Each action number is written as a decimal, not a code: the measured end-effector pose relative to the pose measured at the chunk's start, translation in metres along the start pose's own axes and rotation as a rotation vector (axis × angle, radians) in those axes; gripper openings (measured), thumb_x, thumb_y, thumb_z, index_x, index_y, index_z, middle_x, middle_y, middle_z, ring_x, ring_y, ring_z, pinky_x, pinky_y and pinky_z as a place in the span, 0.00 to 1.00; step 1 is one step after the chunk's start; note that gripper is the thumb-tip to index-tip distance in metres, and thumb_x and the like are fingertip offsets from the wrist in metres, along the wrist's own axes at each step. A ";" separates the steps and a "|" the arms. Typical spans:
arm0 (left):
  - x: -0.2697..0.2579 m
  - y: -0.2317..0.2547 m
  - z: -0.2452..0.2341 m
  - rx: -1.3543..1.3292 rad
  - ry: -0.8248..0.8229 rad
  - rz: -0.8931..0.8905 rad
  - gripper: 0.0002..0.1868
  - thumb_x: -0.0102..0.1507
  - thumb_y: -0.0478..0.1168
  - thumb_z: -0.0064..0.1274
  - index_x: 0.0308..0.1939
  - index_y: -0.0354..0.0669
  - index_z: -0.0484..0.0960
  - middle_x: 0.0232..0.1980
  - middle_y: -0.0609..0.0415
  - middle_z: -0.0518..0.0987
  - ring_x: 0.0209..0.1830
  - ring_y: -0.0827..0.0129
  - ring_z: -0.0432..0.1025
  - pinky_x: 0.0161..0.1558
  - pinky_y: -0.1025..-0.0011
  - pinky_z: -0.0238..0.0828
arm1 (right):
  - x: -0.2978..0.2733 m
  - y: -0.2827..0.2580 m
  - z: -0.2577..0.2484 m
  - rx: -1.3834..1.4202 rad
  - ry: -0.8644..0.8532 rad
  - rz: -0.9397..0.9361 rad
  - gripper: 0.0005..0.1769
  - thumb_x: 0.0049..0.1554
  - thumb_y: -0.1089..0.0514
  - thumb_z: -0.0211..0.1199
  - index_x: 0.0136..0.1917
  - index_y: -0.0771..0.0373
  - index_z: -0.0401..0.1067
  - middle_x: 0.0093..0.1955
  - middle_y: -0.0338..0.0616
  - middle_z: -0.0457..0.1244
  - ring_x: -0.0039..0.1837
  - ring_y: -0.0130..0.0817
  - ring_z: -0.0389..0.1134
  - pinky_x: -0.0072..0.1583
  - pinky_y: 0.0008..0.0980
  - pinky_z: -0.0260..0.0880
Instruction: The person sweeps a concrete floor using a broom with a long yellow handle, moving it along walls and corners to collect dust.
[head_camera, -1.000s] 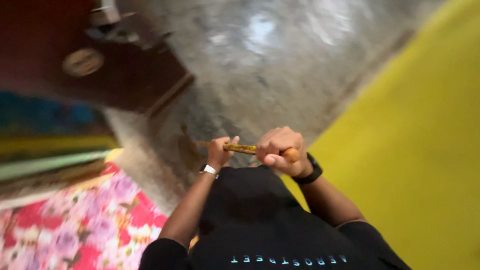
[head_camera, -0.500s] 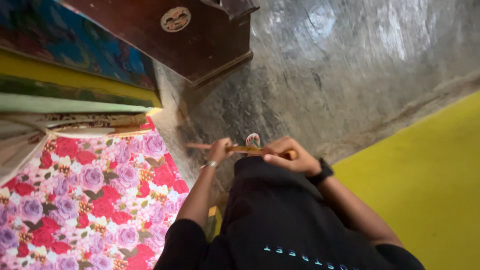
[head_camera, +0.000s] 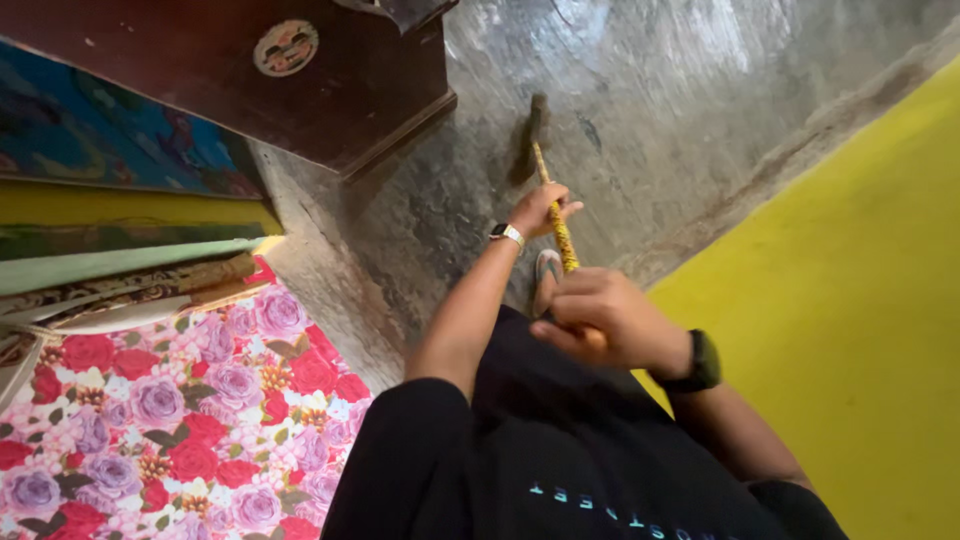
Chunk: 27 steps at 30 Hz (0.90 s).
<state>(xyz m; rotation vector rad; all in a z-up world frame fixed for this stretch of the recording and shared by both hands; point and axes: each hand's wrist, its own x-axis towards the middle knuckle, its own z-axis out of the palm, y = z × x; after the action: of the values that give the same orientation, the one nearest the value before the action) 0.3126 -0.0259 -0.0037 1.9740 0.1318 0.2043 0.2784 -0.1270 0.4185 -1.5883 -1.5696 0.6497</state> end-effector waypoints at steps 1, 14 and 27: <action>-0.002 0.016 -0.011 0.003 0.008 -0.006 0.24 0.65 0.51 0.64 0.28 0.38 0.72 0.30 0.42 0.74 0.30 0.47 0.69 0.36 0.55 0.67 | 0.000 -0.002 -0.009 0.004 -0.006 -0.007 0.21 0.57 0.60 0.71 0.32 0.62 0.61 0.34 0.45 0.59 0.37 0.47 0.64 0.43 0.43 0.62; -0.249 0.037 -0.108 0.195 0.259 -0.589 0.23 0.65 0.54 0.67 0.28 0.41 0.77 0.31 0.41 0.78 0.31 0.44 0.74 0.35 0.51 0.69 | 0.005 0.051 0.024 0.722 -0.271 -0.214 0.21 0.66 0.66 0.65 0.34 0.65 0.60 0.34 0.48 0.58 0.40 0.44 0.64 0.47 0.43 0.65; -0.067 -0.035 -0.008 0.243 0.253 -0.160 0.21 0.65 0.55 0.61 0.28 0.45 0.77 0.33 0.45 0.76 0.34 0.46 0.73 0.37 0.52 0.68 | -0.033 0.073 -0.040 0.211 -0.051 0.120 0.19 0.62 0.67 0.64 0.32 0.68 0.61 0.29 0.49 0.53 0.32 0.46 0.56 0.40 0.42 0.56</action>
<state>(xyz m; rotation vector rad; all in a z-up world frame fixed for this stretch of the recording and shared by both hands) 0.2453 -0.0170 -0.0381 2.1603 0.4966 0.3465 0.3498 -0.1602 0.3754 -1.5259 -1.3989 0.8972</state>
